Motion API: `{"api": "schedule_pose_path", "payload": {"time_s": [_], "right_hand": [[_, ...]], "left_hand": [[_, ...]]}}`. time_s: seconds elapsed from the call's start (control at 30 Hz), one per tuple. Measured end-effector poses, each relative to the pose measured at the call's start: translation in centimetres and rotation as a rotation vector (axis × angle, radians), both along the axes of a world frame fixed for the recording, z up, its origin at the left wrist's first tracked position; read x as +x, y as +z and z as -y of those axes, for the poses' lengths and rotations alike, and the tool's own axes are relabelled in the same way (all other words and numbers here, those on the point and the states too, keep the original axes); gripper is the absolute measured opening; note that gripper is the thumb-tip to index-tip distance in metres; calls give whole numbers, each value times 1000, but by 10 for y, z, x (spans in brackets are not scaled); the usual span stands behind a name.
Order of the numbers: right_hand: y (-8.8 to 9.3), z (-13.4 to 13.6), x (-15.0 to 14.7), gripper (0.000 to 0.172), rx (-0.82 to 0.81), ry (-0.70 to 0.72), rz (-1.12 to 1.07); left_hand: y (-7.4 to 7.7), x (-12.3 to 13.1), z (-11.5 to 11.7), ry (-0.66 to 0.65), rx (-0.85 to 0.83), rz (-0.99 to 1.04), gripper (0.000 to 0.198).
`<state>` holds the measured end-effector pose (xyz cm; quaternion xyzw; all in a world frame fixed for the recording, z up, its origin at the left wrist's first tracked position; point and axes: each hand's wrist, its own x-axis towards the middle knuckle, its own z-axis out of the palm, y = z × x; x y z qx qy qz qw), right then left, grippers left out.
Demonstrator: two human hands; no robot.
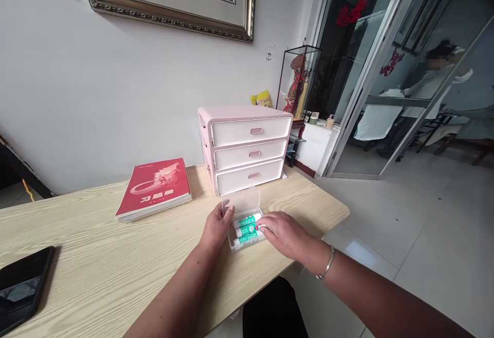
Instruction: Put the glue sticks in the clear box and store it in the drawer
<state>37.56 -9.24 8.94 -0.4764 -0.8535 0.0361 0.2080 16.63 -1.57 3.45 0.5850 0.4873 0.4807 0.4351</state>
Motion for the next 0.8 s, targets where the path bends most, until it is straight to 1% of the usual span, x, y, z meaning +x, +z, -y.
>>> {"api": "schedule_pose_path", "payload": {"time_s": [0.07, 0.17, 0.23, 0.3, 0.37, 0.47, 0.57, 0.63, 0.7, 0.8], "right_hand": [[8, -12, -3, 21, -97, 25, 66], [10, -30, -6, 24, -181, 44, 179], [7, -40, -8, 28, -186, 56, 251], [5, -46, -11, 27, -157, 68, 316], [5, -49, -15, 24, -125, 66, 373], [5, -49, -25, 21, -121, 35, 460], [6, -47, -31, 21, -104, 19, 515], [8, -46, -31, 21, -124, 26, 520], [13, -46, -30, 21, -179, 49, 516], [28, -48, -30, 22, -247, 84, 527]], "left_hand": [[2, -7, 6, -1, 7, -29, 60], [3, -18, 16, 40, 29, -100, 58], [2, -26, 22, 60, 32, -135, 55], [-1, -32, 27, 56, 26, -156, 53], [-4, -37, 29, 44, 17, -163, 51], [-10, -41, 29, 40, 8, -167, 49], [-16, -42, 30, 34, 54, -212, 45], [-18, -40, 32, -16, 99, -257, 42], [-17, -37, 36, -71, 150, -298, 38], [-13, -33, 39, -78, 221, -363, 35]]}}
